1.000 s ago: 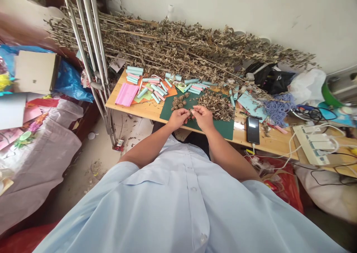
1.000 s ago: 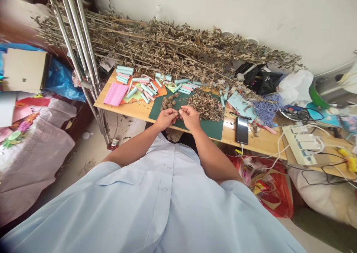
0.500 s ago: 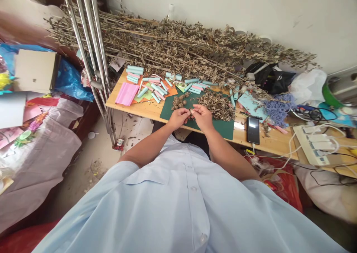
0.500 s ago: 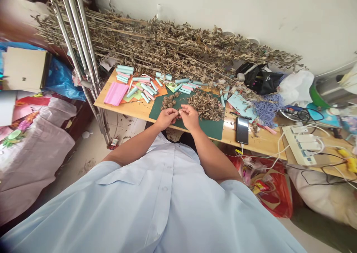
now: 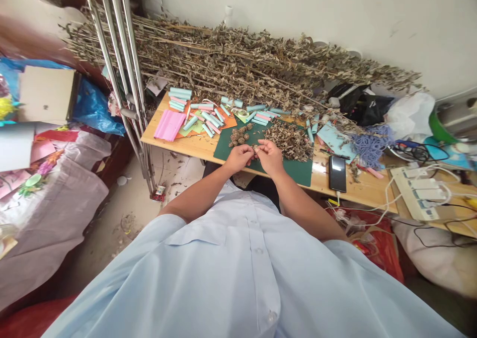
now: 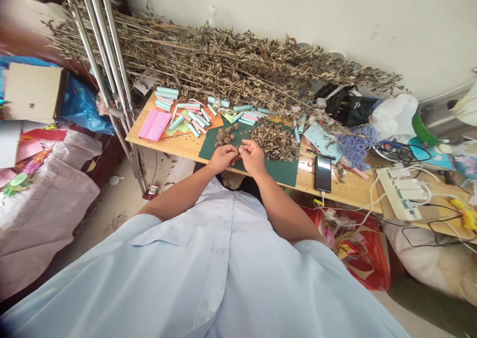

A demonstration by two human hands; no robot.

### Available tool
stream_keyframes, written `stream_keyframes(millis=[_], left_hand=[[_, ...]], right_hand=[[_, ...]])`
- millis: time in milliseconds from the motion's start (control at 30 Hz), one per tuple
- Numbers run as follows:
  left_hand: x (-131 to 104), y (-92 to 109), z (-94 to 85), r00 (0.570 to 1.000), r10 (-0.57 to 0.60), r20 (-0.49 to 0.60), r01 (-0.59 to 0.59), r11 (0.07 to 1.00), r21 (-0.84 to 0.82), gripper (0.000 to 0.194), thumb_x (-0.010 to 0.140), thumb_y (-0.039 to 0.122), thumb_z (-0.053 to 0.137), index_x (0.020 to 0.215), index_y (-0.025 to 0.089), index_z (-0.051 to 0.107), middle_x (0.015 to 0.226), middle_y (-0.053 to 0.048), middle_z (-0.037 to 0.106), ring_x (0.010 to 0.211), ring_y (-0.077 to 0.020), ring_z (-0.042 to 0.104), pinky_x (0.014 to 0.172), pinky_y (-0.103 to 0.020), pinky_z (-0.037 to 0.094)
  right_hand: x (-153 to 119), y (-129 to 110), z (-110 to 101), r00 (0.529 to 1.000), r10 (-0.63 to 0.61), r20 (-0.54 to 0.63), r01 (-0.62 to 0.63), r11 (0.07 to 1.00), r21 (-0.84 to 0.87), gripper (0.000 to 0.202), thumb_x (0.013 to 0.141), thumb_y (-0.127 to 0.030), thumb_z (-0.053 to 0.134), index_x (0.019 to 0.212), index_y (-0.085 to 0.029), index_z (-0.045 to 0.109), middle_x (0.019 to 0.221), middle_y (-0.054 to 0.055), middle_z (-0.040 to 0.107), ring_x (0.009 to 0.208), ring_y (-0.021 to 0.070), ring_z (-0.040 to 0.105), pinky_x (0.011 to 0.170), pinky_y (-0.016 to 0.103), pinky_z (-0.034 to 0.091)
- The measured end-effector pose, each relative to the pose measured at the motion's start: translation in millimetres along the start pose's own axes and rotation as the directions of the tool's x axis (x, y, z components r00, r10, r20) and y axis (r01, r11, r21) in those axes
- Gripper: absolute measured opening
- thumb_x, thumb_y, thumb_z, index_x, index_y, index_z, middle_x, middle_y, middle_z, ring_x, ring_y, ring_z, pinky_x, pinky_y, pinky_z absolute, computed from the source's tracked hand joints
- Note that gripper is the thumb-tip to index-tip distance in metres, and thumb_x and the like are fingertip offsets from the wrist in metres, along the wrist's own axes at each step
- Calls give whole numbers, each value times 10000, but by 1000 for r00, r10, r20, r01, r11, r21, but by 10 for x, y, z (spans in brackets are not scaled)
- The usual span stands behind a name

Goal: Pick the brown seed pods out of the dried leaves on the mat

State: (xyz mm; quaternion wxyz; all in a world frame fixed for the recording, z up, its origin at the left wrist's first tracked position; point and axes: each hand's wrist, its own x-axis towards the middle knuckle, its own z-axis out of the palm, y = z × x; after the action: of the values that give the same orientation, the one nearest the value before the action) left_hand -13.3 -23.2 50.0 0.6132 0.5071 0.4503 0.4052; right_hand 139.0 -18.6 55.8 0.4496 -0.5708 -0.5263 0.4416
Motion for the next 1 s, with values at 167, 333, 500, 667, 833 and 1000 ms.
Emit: stream_keyframes(millis=[167, 333, 500, 667, 833, 1000], left_hand=[[-16, 52, 14, 1000, -11, -15, 11, 1000, 5, 109, 808, 234, 571, 752, 151, 616, 525, 32, 570, 452, -66, 487, 494, -194, 351], [-21, 79, 18, 1000, -14, -17, 14, 1000, 14, 98, 797, 212, 568, 743, 150, 621, 526, 32, 569, 447, -66, 484, 484, -195, 345], [-17, 87, 23, 1000, -18, -19, 19, 1000, 20, 97, 787, 204, 567, 729, 150, 623, 515, 32, 560, 446, -69, 485, 482, -195, 342], [-17, 101, 25, 1000, -21, -21, 21, 1000, 15, 102, 782, 214, 569, 728, 150, 628, 521, 29, 567, 447, -69, 483, 486, -196, 348], [-14, 98, 24, 998, -52, -41, 54, 998, 46, 99, 764, 198, 555, 720, 152, 630, 507, 32, 558, 446, -75, 487, 484, -197, 350], [-8, 47, 34, 998, -23, -54, 24, 1000, 17, 84, 760, 198, 569, 717, 158, 629, 522, 31, 568, 440, -73, 481, 478, -199, 346]], right_hand=[[-18, -24, -3, 1000, 0, -17, 0, 1000, 4, 415, 755, -392, 704, 1109, -194, 614, 805, 12, 690, 643, 152, 631, 679, 338, 563], [-19, -18, -5, 999, 8, -39, -7, 999, 36, 414, 740, -379, 702, 1096, -189, 612, 805, 8, 682, 639, 148, 630, 684, 337, 561], [-8, -4, -5, 998, 3, -61, -1, 999, 35, 408, 745, -381, 702, 1095, -195, 608, 804, 5, 681, 655, 150, 632, 701, 339, 560], [-17, 4, 4, 997, -7, -77, 11, 999, 49, 394, 746, -372, 700, 1087, -197, 609, 804, 2, 676, 650, 148, 631, 696, 337, 558], [19, 11, -36, 992, -4, -123, 8, 1000, 25, 380, 765, -370, 684, 1096, -196, 617, 829, 14, 675, 669, 155, 640, 689, 338, 561], [85, 1, -139, 985, 5, -173, 3, 999, 46, 392, 764, -362, 682, 1118, -204, 622, 850, 16, 674, 660, 152, 637, 538, 266, 497]])
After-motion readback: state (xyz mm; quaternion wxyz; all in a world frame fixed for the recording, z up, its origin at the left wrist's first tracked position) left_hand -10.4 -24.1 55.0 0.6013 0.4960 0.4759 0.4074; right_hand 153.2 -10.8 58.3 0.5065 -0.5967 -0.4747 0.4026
